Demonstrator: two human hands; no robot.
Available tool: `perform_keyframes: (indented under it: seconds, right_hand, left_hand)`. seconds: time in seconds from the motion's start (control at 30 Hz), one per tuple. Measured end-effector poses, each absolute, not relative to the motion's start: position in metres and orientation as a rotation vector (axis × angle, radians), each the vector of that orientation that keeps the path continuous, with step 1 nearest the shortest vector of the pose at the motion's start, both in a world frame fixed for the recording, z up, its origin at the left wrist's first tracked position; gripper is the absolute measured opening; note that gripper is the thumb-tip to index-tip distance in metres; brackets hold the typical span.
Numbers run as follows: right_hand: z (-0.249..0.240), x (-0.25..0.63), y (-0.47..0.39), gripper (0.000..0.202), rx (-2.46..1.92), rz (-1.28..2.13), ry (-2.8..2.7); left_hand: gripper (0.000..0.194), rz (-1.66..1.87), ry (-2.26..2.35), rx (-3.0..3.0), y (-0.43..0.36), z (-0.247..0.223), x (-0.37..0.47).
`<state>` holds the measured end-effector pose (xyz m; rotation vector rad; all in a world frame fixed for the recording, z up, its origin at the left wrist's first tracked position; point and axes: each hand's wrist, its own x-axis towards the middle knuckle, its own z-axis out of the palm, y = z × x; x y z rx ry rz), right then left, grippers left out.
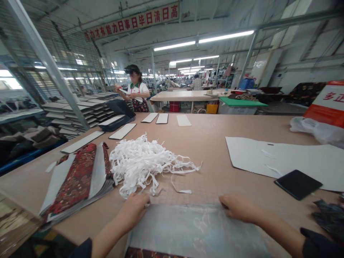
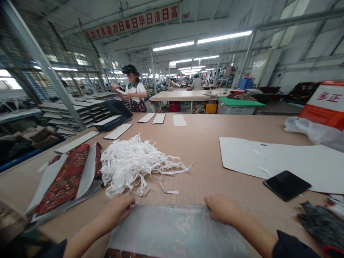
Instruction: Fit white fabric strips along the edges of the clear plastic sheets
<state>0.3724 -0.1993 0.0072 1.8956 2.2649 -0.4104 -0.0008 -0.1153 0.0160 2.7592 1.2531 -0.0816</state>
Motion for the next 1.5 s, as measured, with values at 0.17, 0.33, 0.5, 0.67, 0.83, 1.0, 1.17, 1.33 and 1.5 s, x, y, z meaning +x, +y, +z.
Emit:
perform_keyframes:
  seconds: [0.17, 0.33, 0.5, 0.67, 0.83, 1.0, 1.17, 1.33, 1.5]
  right_hand:
    - [0.032, 0.309, -0.135, 0.021, 1.999, -0.393, 2.542]
    - [0.043, 0.253, -0.056, 0.021, 2.419, -0.390, 2.734]
    - [0.037, 0.229, -0.008, 0.012, 2.632, -0.579, 2.694]
    - [0.042, 0.276, 0.002, 0.016, 2.843, -0.992, 2.648]
    - [0.078, 0.381, -0.018, 0.024, 3.373, -1.294, 2.475]
    - [0.093, 0.430, -0.059, 0.029, 3.558, -1.525, 2.317]
    - [0.087, 0.388, -0.095, 0.032, 2.751, -2.035, 2.445]
    - [0.107, 0.340, -0.112, 0.032, 2.091, -2.237, 2.641]
    - [0.115, 0.378, -0.111, 0.025, 2.413, -2.335, 2.562]
  left_hand:
    - [0.045, 0.052, 1.352, 2.773, -0.098, 0.023, 0.003]
    - [0.037, 0.358, 1.405, 2.921, -0.076, 0.033, 0.030]
    - [0.043, 0.494, 1.441, 3.051, -0.045, 0.025, 0.056]
    - [0.044, 0.335, 1.543, 3.029, -0.022, 0.009, 0.048]
    - [0.038, 0.203, 1.740, 2.913, -0.014, 0.000, 0.024]
    - [0.038, 0.299, 1.729, 2.919, -0.024, 0.015, 0.033]
    - [0.017, 0.701, 1.429, 2.813, -0.048, 0.042, 0.089]
    - [0.063, 0.807, 1.209, 2.385, -0.059, 0.056, 0.167]
    - [0.024, 0.672, 1.390, 2.289, -0.037, 0.066, 0.182]
